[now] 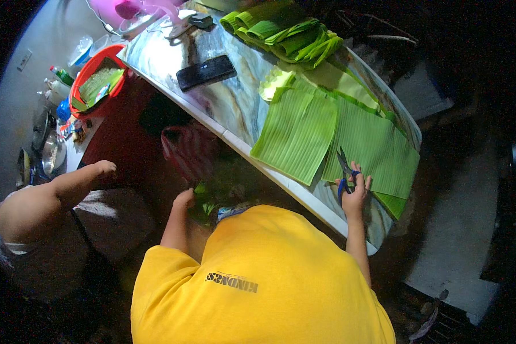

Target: The person uses blue-handled scissors to trim and cut large green banana leaves on a table. They repeatedly align the leaves, cut along edges, and stack the trimmed pieces. A second person is visible nearby but does not assist with the cutting.

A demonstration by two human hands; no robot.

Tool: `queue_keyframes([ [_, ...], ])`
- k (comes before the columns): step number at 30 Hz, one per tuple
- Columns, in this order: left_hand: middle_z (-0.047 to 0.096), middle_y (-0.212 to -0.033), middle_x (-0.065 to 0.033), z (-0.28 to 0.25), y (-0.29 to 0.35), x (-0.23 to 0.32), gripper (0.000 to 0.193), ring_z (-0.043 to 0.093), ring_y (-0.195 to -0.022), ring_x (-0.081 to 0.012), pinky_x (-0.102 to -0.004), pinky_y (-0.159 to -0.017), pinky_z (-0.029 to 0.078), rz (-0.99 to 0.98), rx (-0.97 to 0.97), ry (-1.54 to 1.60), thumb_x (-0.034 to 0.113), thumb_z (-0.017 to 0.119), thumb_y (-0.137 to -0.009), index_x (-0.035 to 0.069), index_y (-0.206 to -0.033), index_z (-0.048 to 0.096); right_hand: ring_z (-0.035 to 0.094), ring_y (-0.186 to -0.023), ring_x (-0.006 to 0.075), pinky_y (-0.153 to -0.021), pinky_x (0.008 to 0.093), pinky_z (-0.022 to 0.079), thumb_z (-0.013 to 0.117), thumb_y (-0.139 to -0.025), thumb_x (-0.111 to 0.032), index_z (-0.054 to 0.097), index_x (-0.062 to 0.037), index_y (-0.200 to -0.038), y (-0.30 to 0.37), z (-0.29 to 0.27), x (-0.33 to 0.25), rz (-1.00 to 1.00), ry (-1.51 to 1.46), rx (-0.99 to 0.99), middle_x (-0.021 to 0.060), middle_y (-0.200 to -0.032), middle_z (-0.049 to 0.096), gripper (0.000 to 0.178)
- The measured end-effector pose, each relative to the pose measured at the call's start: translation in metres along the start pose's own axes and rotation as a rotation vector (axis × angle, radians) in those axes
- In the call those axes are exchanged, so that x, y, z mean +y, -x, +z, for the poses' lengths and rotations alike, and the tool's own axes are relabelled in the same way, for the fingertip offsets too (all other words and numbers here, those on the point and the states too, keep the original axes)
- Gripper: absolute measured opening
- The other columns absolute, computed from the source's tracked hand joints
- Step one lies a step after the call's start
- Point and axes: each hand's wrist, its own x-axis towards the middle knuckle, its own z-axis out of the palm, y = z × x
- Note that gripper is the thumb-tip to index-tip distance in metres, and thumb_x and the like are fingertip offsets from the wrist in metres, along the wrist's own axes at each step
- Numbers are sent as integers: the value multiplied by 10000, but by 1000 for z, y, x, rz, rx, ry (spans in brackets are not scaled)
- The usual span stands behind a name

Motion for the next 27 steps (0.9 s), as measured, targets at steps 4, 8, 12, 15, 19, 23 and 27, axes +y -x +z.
queue_keyframes([
  [4,470,-1225,-216,6,-55,9,389,449,-1153,-294,-372,-904,403,8,40,234,229,416,-883,45,-1226,411,454,-1180,250,-1039,515,149,730,-689,-235,448,-59,-1233,-4,-5,-6,4,11,-27,120,-1214,525,637],
  [8,424,-1267,-226,-1,-49,45,650,397,-1203,-317,-386,-969,353,-143,122,-67,308,607,-785,50,-1290,289,456,-1178,250,-1034,521,161,728,-691,-247,448,-67,-1237,-4,1,1,-2,42,-28,132,-1199,532,640],
  [12,373,-1314,-154,-27,13,69,865,417,-1170,-310,-398,-928,399,-266,110,-365,381,713,-695,69,-1324,207,463,-1171,249,-1033,528,158,719,-701,-264,442,-77,-1245,-1,-3,-2,18,1,-6,121,-1214,523,638],
  [15,499,-1172,-122,-13,30,69,642,507,-1040,-273,-363,-846,440,51,-33,-723,342,674,-743,65,-1241,379,487,-1134,245,-1038,520,148,725,-695,-266,444,-69,-1233,-1,-5,-4,-3,-87,24,112,-1202,528,639],
  [19,624,-922,-57,-39,124,195,241,565,-745,-177,-320,-640,459,509,-381,-661,221,598,-818,53,-992,592,511,-1058,205,-1019,453,238,705,-728,-239,474,-64,-1170,10,15,18,-200,-297,390,91,-1146,557,528],
  [23,649,-810,-58,-35,238,325,255,564,-616,-157,-307,-570,463,636,-545,4,254,613,-820,33,-947,629,541,-861,206,-864,392,383,656,-766,-335,481,-58,-1056,16,4,19,177,-845,228,77,-994,581,438],
  [27,627,-737,-120,-24,255,381,366,554,-593,-214,-326,-569,458,944,-14,-53,327,662,-776,-3,-926,607,550,-739,204,-765,356,437,493,-786,-618,451,-58,-800,31,-24,-5,269,-1296,231,84,-769,545,562],
])
